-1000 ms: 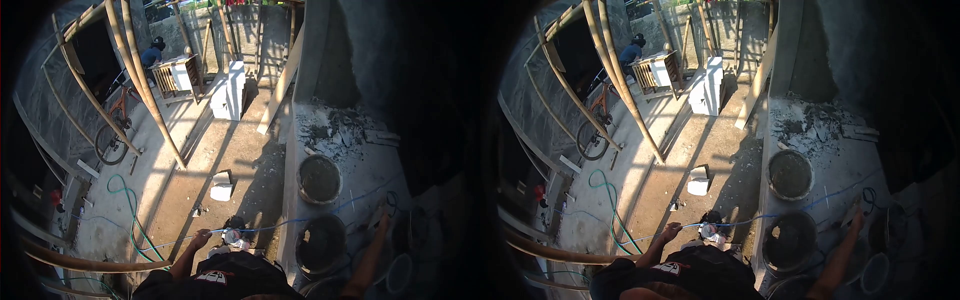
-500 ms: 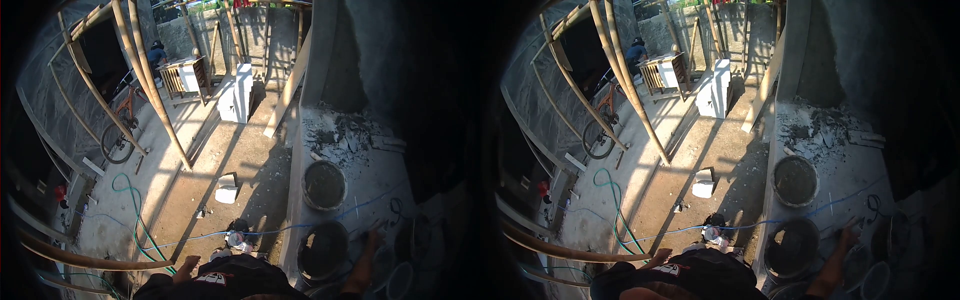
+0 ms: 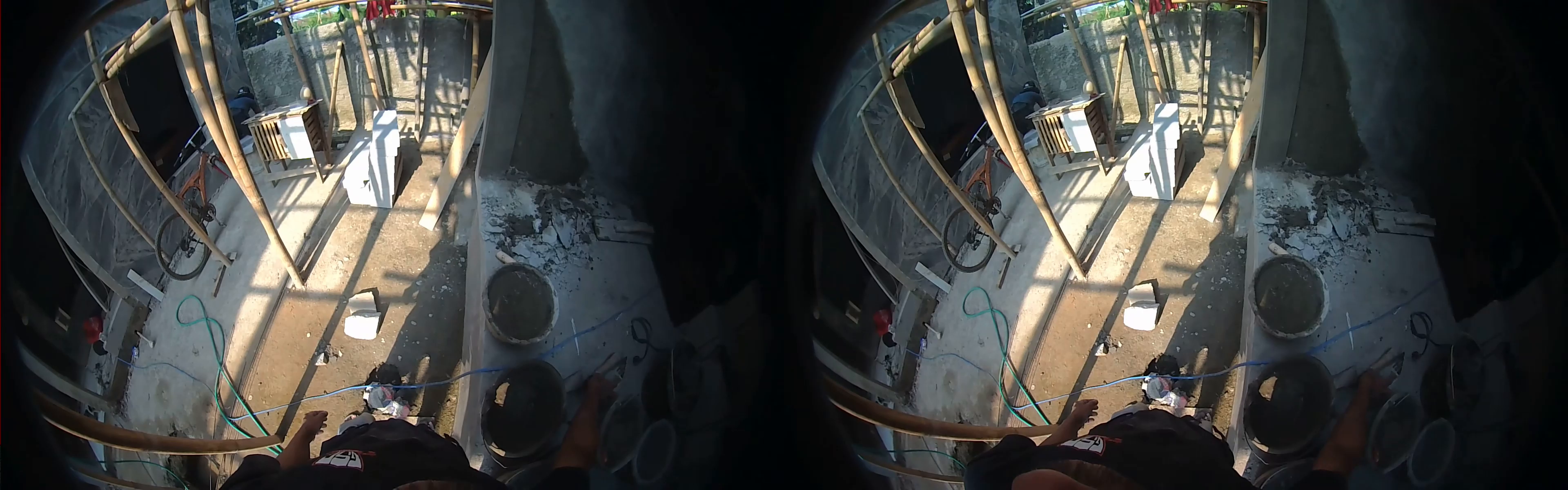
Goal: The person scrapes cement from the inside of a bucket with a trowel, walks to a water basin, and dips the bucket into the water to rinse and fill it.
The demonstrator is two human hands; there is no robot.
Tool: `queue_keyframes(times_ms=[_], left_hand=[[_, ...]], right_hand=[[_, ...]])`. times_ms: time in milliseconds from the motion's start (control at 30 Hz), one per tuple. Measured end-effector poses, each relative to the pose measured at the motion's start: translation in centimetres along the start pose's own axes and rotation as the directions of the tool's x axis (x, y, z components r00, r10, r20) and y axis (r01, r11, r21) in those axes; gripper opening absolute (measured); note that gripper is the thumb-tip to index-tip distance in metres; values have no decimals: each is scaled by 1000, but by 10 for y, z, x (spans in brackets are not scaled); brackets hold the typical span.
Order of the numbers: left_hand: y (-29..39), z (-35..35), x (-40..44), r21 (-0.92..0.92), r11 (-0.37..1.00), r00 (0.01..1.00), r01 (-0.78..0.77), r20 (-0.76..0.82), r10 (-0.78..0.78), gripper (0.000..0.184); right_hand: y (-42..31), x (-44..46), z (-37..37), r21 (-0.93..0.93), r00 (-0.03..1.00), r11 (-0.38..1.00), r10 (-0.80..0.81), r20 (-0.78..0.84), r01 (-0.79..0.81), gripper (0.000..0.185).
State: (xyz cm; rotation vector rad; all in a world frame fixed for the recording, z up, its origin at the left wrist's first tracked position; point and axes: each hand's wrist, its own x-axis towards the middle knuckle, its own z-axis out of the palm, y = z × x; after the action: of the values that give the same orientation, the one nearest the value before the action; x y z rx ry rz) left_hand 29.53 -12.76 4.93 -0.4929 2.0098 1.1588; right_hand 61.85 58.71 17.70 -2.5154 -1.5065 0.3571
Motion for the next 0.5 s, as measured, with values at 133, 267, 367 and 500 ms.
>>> queue_keyframes(times_ms=[133, 267, 367, 500], left_hand=[[-16, -4, -7, -35, 998, 999, 43, 2, -43, 34], [-58, -19, 13, 66, 990, 991, -123, 54, 119, 32], [-49, -16, 0, 138, 953, 961, -271, 88, 261, 31], [-36, -10, -4, -90, 986, 989, 141, -40, -145, 33]], right_hand=[[10, 21, 27, -358, 988, 922, -118, 97, 145, 70], [22, 31, 56, -294, 992, 947, -124, 29, 127, 61], [21, 31, 50, -407, 972, 882, -223, 81, 236, 65], [20, -12, 13, -546, 916, 743, -380, 130, 386, 68]])
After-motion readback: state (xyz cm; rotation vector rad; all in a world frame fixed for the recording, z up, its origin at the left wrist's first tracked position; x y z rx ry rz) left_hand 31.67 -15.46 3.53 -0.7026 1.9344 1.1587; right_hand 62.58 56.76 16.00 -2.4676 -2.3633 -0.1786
